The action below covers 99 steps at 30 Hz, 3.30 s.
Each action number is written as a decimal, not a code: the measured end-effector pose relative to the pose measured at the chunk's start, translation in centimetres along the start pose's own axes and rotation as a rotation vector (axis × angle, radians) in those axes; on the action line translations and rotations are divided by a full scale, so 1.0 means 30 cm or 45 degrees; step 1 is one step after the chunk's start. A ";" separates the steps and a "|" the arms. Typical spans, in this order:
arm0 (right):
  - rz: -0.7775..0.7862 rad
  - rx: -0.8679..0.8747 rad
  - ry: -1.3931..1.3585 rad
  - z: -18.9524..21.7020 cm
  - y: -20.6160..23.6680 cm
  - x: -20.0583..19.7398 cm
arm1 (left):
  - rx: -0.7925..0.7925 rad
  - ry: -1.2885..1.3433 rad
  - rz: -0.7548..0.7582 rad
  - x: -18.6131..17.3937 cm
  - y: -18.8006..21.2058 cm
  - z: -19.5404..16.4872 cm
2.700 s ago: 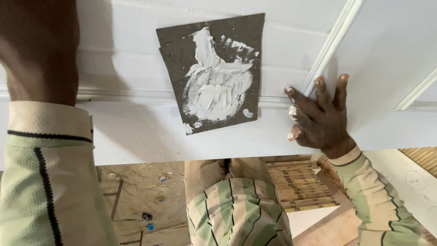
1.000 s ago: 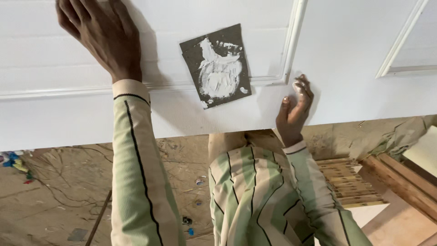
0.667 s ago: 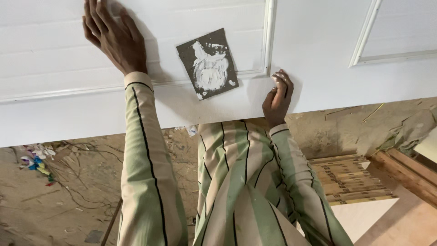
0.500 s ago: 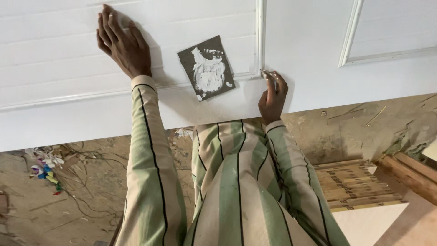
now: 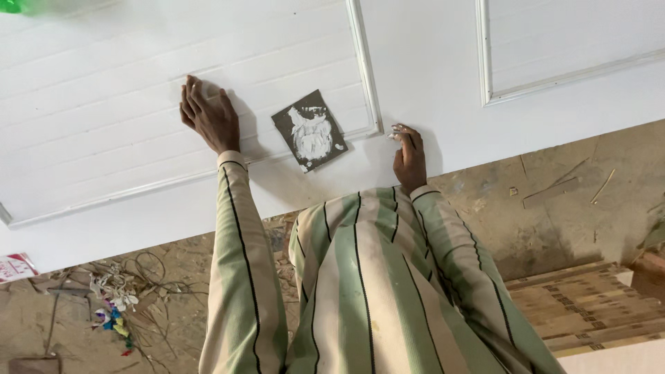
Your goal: The person applies white filler to the recessed grooves of a white door panel lying on the workshop floor, using a small flat card to press and spread the filler along the moulding. They work around the panel edges and corners, moving the card along the grooves and smoothing the filler with their fingers.
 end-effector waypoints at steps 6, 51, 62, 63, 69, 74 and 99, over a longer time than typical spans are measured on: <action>0.017 -0.061 0.227 0.039 -0.028 0.011 | 0.015 0.005 -0.025 -0.019 -0.004 -0.019; 0.164 -0.019 0.528 0.099 -0.175 -0.088 | -0.698 1.059 0.969 -0.004 0.651 -0.153; -0.038 -0.029 -0.268 -0.046 -0.122 -0.089 | -0.727 1.460 0.927 0.017 0.629 -0.131; -0.013 -0.153 -0.174 -0.038 -0.119 -0.070 | -0.733 1.448 0.927 0.016 0.631 -0.126; 0.219 0.112 -0.283 0.032 0.045 -0.090 | -0.691 1.515 0.947 -0.001 0.616 -0.129; 0.154 0.277 -0.418 0.031 0.094 -0.113 | -0.723 1.472 0.888 -0.005 0.611 -0.142; 0.245 0.026 -0.208 0.127 -0.171 -0.056 | -0.731 1.356 0.731 0.006 0.638 -0.165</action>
Point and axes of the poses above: each hand's wrist, its own y-axis away from the middle knuckle, its own x-axis out of the palm, z = x × y, the point moved 1 cm from there along -y, towards the middle knuckle, and after that the axes turned 1 degree about -y, right-handed, at the moved point
